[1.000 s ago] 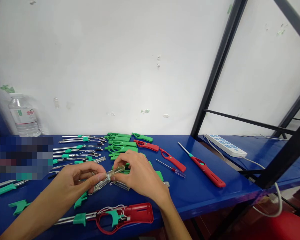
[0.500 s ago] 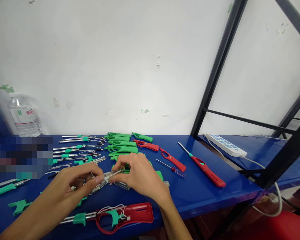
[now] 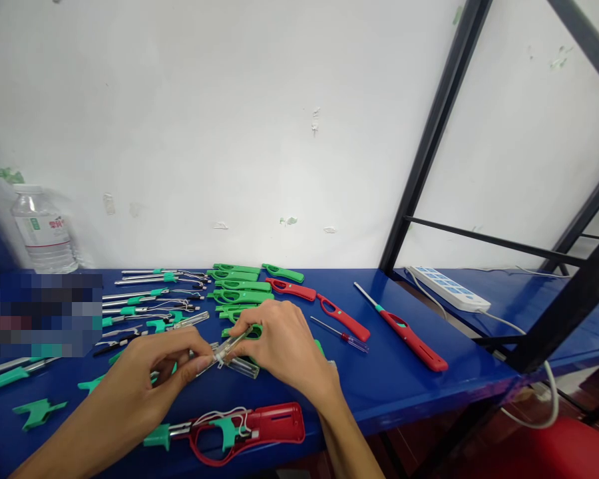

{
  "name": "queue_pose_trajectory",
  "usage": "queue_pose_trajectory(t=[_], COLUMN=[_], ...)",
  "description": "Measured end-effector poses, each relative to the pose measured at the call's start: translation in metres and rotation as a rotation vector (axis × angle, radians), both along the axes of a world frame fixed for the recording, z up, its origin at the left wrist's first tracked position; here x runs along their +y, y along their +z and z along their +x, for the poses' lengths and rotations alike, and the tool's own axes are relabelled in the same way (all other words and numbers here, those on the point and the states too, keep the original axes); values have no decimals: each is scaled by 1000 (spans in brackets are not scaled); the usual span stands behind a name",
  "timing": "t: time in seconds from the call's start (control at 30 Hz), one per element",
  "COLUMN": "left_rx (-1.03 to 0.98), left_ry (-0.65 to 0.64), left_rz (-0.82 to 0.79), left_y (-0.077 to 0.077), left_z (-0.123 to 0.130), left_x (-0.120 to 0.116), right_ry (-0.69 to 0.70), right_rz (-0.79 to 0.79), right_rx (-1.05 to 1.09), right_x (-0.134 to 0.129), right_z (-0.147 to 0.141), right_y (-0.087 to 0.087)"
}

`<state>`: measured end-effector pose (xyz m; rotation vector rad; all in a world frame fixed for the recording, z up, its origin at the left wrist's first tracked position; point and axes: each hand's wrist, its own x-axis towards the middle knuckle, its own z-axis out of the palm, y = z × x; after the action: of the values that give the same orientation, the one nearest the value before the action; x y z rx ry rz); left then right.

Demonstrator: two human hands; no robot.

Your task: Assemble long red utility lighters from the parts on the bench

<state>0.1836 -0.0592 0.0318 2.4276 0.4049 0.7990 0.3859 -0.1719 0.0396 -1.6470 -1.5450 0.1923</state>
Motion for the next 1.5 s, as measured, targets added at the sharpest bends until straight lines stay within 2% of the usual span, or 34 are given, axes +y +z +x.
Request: queue_pose_trajectory(t=[0.27, 0.47, 0.67, 0.77, 0.9, 0.97, 1.13, 1.33, 1.5], left_rx=[-48, -2, 85, 213, 238, 328, 632, 708, 730], left_ry=[-13, -15, -4, -15, -40, -69, -59, -101, -114], left_rz=[39, -23, -159, -154, 1, 33, 49, 83, 102], left_y=[5, 6, 15, 9, -13, -20, -12, -6, -7], left_z=[-7, -6, -3, -6, -9, -9, -7, -5, -2], left_x=[-2, -3, -1, 1, -1, -5, -14, -12, -14], right_ry=[35, 45, 72, 81, 68, 67, 41, 72, 110], right_rz=[103, 131, 120, 93, -3, -74, -205, -499, -567], right_rx=[-26, -51, -58, -51, -77, -117, -154, -296, -298], right_x=[0, 0, -3, -9, -26, -36, -50, -50, -49], right_z=[-2, -2, 0, 1, 3, 3, -1, -5, -4], right_y=[-4, -5, 4, 13, 22, 25, 32, 35, 31])
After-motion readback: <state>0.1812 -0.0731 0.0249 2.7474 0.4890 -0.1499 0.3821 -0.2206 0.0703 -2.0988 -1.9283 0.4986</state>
